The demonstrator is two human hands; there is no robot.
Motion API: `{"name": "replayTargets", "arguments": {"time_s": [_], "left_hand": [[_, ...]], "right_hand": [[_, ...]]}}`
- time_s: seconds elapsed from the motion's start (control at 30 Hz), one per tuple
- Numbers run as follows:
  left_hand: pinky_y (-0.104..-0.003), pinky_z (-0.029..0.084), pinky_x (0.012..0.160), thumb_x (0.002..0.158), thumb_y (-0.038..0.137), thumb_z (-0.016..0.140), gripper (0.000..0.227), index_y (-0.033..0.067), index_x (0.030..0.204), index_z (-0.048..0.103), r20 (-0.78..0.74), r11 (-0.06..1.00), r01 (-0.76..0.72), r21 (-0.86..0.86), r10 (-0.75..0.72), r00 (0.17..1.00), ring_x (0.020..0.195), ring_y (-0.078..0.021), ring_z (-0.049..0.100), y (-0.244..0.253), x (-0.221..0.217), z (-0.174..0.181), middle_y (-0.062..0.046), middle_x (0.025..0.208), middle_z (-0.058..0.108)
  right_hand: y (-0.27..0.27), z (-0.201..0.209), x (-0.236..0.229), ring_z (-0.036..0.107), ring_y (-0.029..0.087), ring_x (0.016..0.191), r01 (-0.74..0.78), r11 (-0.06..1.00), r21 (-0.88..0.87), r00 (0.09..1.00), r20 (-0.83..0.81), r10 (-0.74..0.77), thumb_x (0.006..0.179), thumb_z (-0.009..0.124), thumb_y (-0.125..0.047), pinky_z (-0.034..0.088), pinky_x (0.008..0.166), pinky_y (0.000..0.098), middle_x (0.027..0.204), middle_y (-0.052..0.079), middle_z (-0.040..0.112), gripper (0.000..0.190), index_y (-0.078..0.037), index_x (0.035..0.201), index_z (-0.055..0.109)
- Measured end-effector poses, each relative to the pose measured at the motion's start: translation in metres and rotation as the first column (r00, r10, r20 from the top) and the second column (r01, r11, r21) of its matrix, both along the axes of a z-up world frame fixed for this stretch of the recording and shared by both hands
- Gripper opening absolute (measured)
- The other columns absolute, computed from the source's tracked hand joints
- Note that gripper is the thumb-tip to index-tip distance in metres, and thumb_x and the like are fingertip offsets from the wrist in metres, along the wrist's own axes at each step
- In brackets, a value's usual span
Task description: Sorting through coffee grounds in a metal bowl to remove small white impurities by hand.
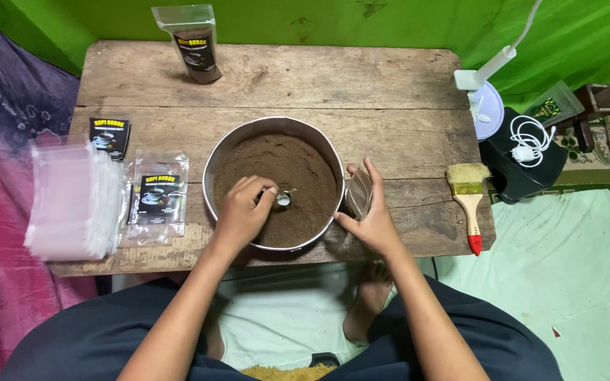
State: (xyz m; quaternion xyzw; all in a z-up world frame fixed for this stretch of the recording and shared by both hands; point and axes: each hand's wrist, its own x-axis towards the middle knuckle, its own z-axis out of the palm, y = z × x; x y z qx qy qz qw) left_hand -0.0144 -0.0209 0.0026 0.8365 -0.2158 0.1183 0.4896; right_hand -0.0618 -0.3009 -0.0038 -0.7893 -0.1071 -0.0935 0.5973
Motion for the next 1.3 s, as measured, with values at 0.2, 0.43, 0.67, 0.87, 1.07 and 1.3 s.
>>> {"name": "replayTargets", "arguments": {"time_s": [0.2, 0.43, 0.67, 0.87, 1.07, 1.3], "left_hand": [[-0.042, 0.054, 0.076, 0.096, 0.01, 0.067, 0.006, 0.0106, 0.096, 0.073, 0.031, 0.997, -0.023, 0.078, 0.02, 0.999, 0.083, -0.0334, 0.068, 0.024, 0.002, -0.016, -0.011, 0.084, 0.07], [-0.041, 0.052, 0.074, 0.093, 0.026, 0.068, 0.015, 0.0144, 0.084, 0.069, 0.195, 0.853, -0.085, 0.515, -0.02, 0.981, 0.081, -0.0273, 0.064, 0.024, 0.0, -0.046, -0.006, 0.073, 0.062], [-0.04, 0.05, 0.08, 0.096, 0.029, 0.064, 0.017, 0.0147, 0.09, 0.071, 0.001, 0.79, 0.048, 0.611, -0.061, 0.998, 0.088, -0.0278, 0.063, 0.025, -0.003, -0.005, -0.007, 0.08, 0.066], [-0.044, 0.051, 0.084, 0.098, 0.029, 0.062, 0.019, 0.0155, 0.095, 0.075, -0.103, 0.768, 0.102, 0.632, -0.047, 0.994, 0.091, -0.0304, 0.066, 0.031, 0.005, 0.038, -0.009, 0.084, 0.07], [-0.055, 0.055, 0.082, 0.099, 0.025, 0.057, 0.023, 0.0098, 0.096, 0.075, -0.4, 0.819, 0.232, 0.525, -0.004, 0.917, 0.095, -0.045, 0.07, 0.031, 0.007, 0.093, -0.021, 0.093, 0.075], [-0.048, 0.058, 0.088, 0.09, 0.029, 0.065, 0.02, 0.0208, 0.093, 0.082, -0.281, 0.421, 0.239, 0.875, 0.04, 0.959, 0.093, -0.0347, 0.077, 0.045, 0.03, 0.062, -0.011, 0.087, 0.079]], "right_hand": [[-0.009, -0.011, 0.001, 0.043, 0.053, 0.14, 0.031, 0.998, -0.05, 0.999, -0.012, -0.031, 0.077, 0.078, 0.006, 0.04, 0.115, 0.0634, 0.151, 0.031, 0.045, 0.103, -0.008, 0.162, 0.02], [0.005, 0.002, 0.003, 0.029, 0.055, 0.146, 0.0, 1.0, 0.018, 0.997, -0.081, 0.002, 0.066, 0.083, 0.007, 0.034, 0.116, 0.0654, 0.16, 0.031, 0.031, 0.121, -0.011, 0.163, 0.012], [0.009, 0.059, -0.004, 0.02, 0.052, 0.152, 0.064, 0.992, -0.106, 0.998, -0.003, -0.065, 0.07, 0.092, -0.019, 0.02, 0.123, 0.0648, 0.166, 0.029, 0.024, 0.128, -0.01, 0.165, 0.005], [0.029, 0.073, 0.005, 0.05, 0.039, 0.129, 0.301, 0.889, -0.345, 0.832, 0.55, -0.069, 0.089, 0.074, -0.009, 0.039, 0.114, 0.0539, 0.134, 0.014, 0.055, 0.052, -0.005, 0.136, 0.053], [0.088, 0.105, -0.01, 0.065, 0.022, 0.114, 0.212, 0.785, -0.582, 0.873, 0.473, 0.116, 0.076, 0.077, -0.013, 0.053, 0.098, 0.0381, 0.117, -0.004, 0.068, 0.04, -0.023, 0.114, 0.075], [0.117, 0.099, 0.023, 0.069, 0.03, 0.106, 0.1, 0.732, -0.673, 0.961, 0.256, 0.104, 0.085, 0.072, -0.009, 0.062, 0.084, 0.0417, 0.11, 0.007, 0.068, 0.034, -0.014, 0.119, 0.07]]}}
